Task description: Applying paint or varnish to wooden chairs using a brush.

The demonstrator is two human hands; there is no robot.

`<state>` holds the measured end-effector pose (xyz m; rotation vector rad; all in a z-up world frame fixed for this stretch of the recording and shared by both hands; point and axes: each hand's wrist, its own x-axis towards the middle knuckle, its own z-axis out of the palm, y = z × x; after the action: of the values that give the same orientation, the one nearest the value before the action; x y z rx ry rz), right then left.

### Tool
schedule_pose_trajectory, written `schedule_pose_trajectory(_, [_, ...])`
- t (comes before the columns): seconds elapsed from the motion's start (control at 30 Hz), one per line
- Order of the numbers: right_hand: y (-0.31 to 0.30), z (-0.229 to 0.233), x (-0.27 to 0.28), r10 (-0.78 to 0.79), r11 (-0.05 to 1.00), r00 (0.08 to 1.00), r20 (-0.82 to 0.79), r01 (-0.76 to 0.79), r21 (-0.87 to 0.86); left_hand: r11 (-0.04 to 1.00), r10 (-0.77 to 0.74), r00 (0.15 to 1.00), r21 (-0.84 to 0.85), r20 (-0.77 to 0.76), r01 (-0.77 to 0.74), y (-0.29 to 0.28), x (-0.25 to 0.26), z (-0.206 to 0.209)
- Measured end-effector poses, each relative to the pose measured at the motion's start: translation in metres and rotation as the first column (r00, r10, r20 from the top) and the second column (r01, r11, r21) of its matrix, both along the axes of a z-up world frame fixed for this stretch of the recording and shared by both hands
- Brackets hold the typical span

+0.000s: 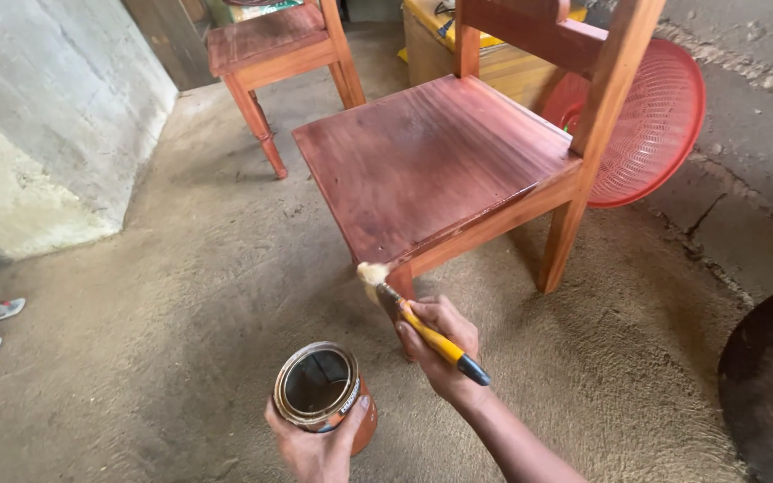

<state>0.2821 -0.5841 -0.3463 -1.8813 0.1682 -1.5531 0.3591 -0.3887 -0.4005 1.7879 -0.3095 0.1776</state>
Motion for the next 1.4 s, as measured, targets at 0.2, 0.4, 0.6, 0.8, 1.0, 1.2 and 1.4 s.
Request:
schedule_pose_trajectory(0.2, [-0.017, -0.005, -0.002, 0.015, 0.99, 0.999, -0.038, -0.01, 0.141, 1.0, 0.02, 0.999, -0.022, 0.042, -0.02, 0.004, -0.003, 0.003])
schedule_pose_trajectory(0.4, [-0.014, -0.025, 0.005, -0.108, 0.993, 0.994, 0.013, 0.107, 0.053, 0.999, 0.002, 0.999, -0.045, 0.032, -0.001, 0.001, -0.002, 0.006])
schedule_pose_trajectory(0.6, [-0.002, 0.002, -0.003, -0.095, 0.993, 0.995, -0.016, 0.096, 0.063, 0.998, 0.002, 0.999, -0.067, 0.037, 0.0, -0.001, -0.003, 0.006])
schedule_pose_trajectory(0.8, [0.004, 0.003, -0.003, -0.008, 0.998, 0.999, -0.044, 0.011, 0.06, 0.997, -0.041, 0.998, -0.068, 0.046, 0.044, -0.002, -0.003, -0.002])
schedule_pose_trajectory(1.0, [0.012, -0.007, 0.007, -0.191, 0.976, 0.981, 0.031, 0.193, -0.102, 1.0, -0.003, 1.0, -0.013, 0.007, 0.003, -0.003, -0.005, 0.009])
schedule_pose_trajectory(1.2, [0.007, 0.006, 0.006, -0.159, 0.983, 0.987, 0.01, 0.159, -0.092, 1.0, -0.007, 0.999, -0.031, 0.032, 0.008, -0.001, -0.003, 0.011])
schedule_pose_trajectory(1.4, [-0.064, -0.022, -0.012, 0.002, 0.975, 0.997, -0.078, 0.015, 0.22, 0.986, -0.079, 0.997, -0.145, -0.014, 0.077, 0.002, 0.0, -0.003])
